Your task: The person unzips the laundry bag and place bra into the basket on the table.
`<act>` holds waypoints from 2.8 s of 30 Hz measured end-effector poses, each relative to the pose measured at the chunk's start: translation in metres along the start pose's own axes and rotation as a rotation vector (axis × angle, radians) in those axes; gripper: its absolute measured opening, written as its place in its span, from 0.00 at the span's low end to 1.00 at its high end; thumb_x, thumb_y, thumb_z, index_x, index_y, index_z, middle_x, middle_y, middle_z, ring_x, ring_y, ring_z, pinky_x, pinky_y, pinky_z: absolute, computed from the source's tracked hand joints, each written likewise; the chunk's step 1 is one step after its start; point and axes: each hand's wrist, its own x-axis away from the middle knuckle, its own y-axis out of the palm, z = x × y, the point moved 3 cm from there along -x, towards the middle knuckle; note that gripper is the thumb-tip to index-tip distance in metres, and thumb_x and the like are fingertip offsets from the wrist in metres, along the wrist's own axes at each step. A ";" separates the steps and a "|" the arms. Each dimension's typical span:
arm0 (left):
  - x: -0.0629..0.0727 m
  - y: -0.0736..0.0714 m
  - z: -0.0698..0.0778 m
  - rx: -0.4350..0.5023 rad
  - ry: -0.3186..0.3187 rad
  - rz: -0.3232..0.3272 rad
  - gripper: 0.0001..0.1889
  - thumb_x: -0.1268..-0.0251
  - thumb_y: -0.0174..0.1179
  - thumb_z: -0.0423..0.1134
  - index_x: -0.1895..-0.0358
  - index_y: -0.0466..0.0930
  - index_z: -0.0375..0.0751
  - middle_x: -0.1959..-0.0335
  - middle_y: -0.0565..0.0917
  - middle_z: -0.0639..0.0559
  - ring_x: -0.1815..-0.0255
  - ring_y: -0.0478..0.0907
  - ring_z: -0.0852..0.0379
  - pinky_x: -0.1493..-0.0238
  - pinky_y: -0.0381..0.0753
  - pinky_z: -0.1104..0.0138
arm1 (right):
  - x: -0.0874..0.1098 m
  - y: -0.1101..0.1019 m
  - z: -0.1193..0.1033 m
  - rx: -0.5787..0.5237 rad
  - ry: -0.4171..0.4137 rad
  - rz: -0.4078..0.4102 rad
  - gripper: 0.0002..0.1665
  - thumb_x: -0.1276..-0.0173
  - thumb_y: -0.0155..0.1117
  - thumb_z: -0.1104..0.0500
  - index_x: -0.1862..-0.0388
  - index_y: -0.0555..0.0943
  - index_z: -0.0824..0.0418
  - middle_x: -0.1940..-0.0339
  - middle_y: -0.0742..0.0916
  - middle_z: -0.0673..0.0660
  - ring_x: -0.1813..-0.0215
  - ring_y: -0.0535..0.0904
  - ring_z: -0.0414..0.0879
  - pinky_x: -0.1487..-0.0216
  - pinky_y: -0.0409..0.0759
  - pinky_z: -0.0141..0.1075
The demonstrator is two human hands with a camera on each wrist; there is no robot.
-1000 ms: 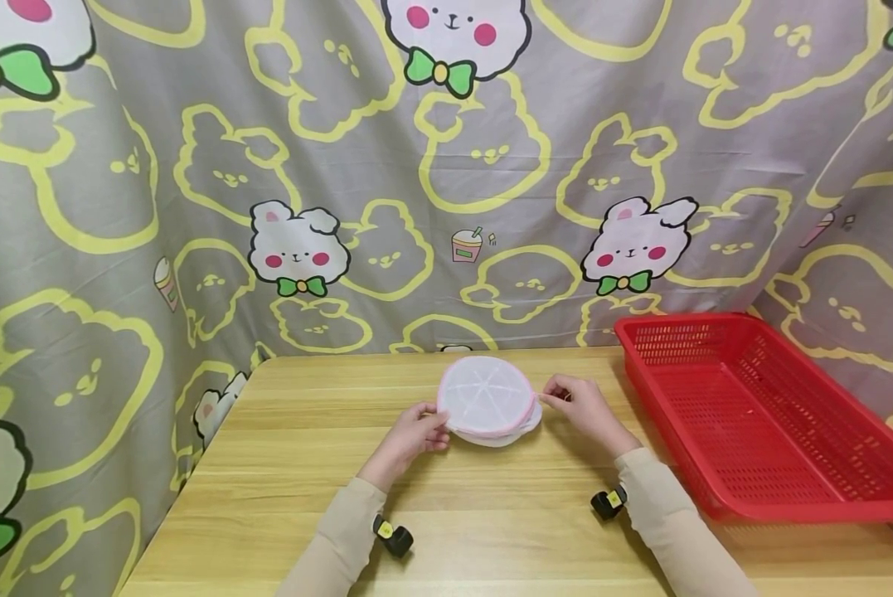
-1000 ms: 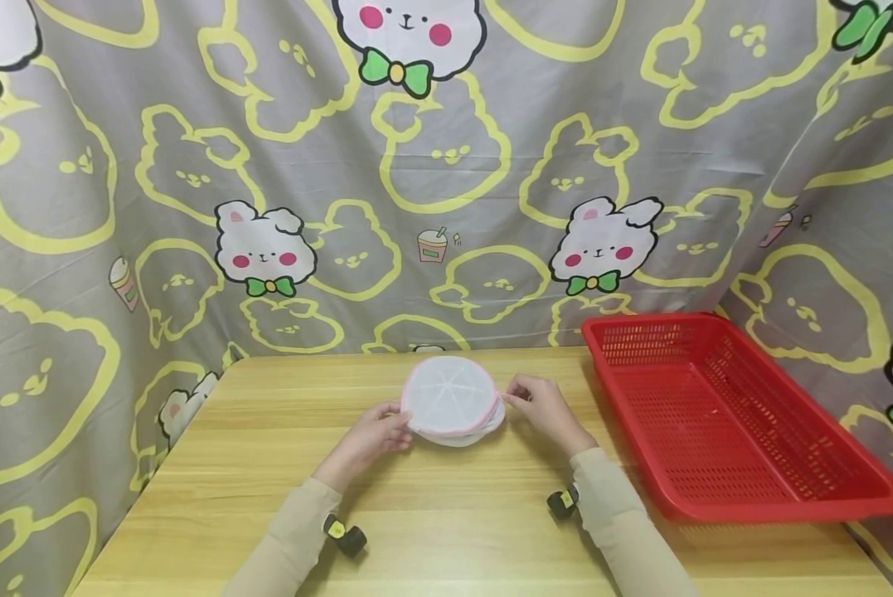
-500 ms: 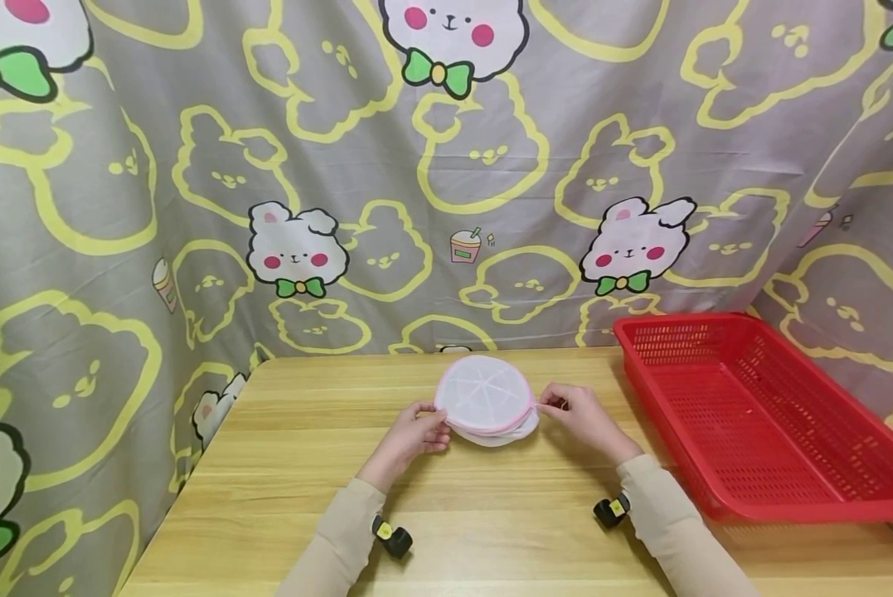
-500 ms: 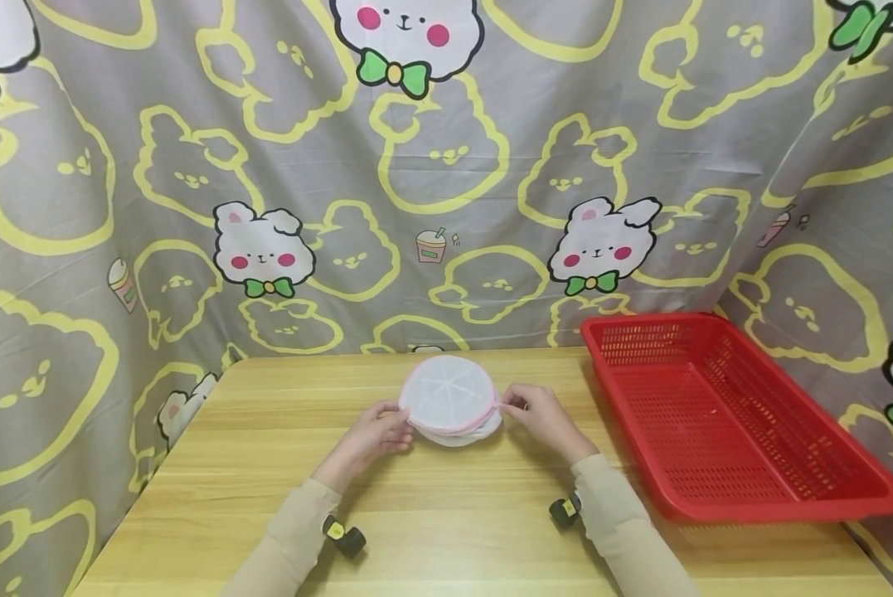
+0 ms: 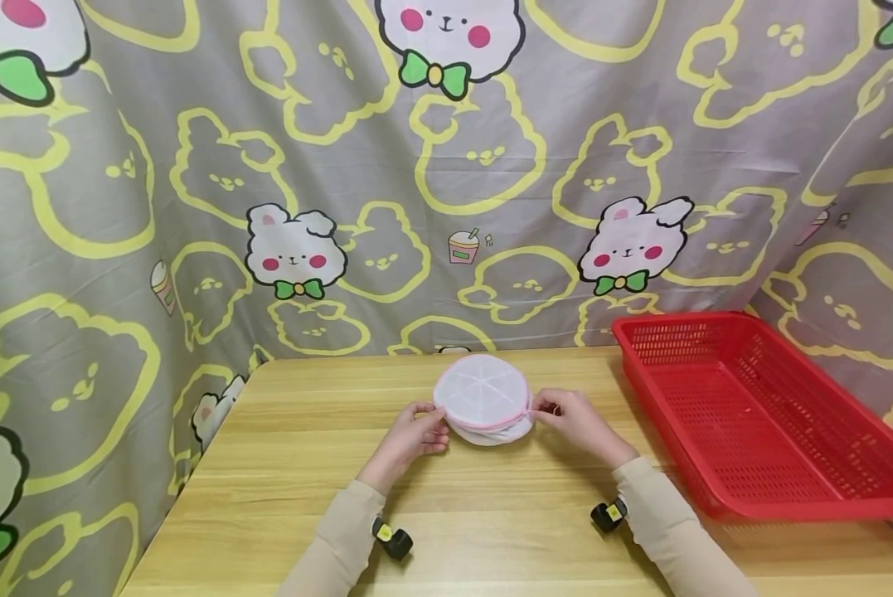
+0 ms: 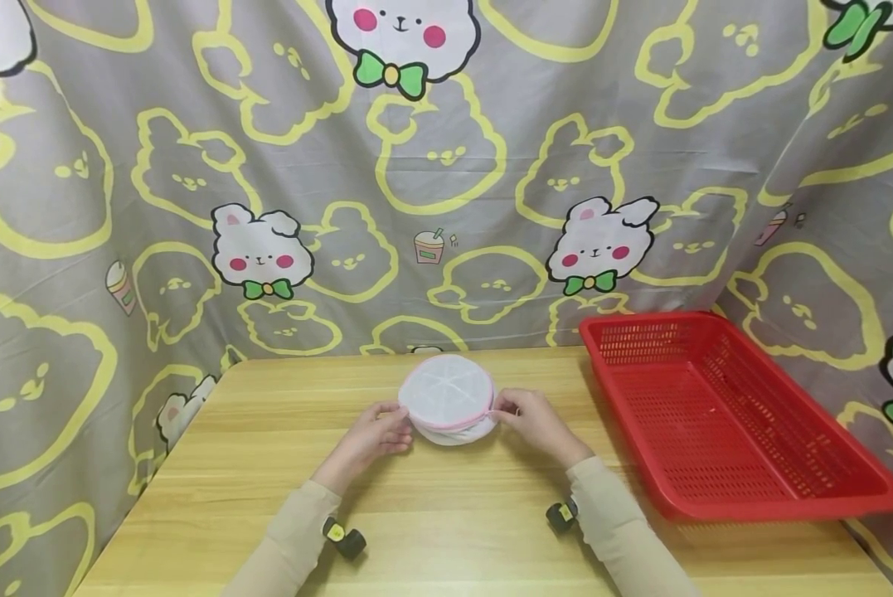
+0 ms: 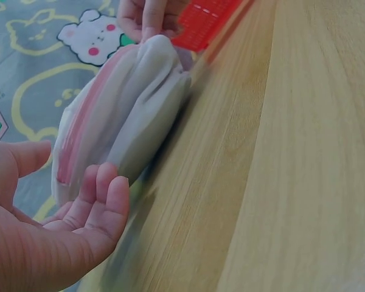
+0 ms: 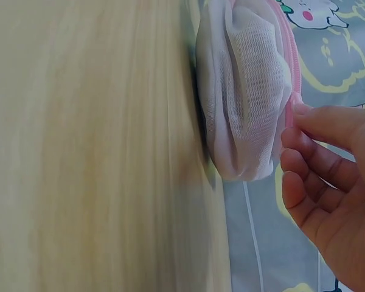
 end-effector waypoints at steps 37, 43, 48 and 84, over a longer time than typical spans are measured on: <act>0.000 0.021 -0.002 0.016 0.038 -0.006 0.18 0.27 0.54 0.47 0.51 0.67 0.34 0.69 0.78 0.49 0.71 0.78 0.58 0.63 0.84 0.66 | 0.000 0.019 -0.012 -0.012 -0.169 -0.074 0.04 0.36 0.68 0.58 0.69 0.82 0.56 0.72 0.84 0.45 0.67 0.74 0.32 0.65 0.78 0.29; -0.002 0.022 -0.005 -0.001 0.030 0.003 0.14 0.28 0.55 0.44 0.55 0.69 0.35 0.69 0.78 0.50 0.71 0.78 0.59 0.65 0.82 0.69 | 0.001 0.020 -0.011 -0.007 -0.159 -0.077 0.05 0.38 0.69 0.59 0.70 0.81 0.52 0.72 0.83 0.43 0.67 0.73 0.32 0.64 0.80 0.34; -0.002 0.021 -0.006 0.001 0.039 0.002 0.12 0.28 0.55 0.40 0.54 0.69 0.33 0.70 0.78 0.50 0.70 0.78 0.60 0.66 0.81 0.71 | 0.001 0.021 -0.011 -0.001 -0.139 -0.092 0.04 0.37 0.69 0.59 0.69 0.81 0.51 0.72 0.83 0.43 0.67 0.73 0.32 0.63 0.80 0.34; -0.003 0.023 -0.007 0.046 0.059 0.009 0.07 0.29 0.53 0.31 0.56 0.69 0.29 0.74 0.76 0.53 0.72 0.75 0.63 0.68 0.78 0.73 | 0.002 0.019 0.000 -0.168 0.035 -0.036 0.04 0.37 0.69 0.58 0.71 0.83 0.55 0.74 0.83 0.48 0.69 0.73 0.35 0.66 0.75 0.28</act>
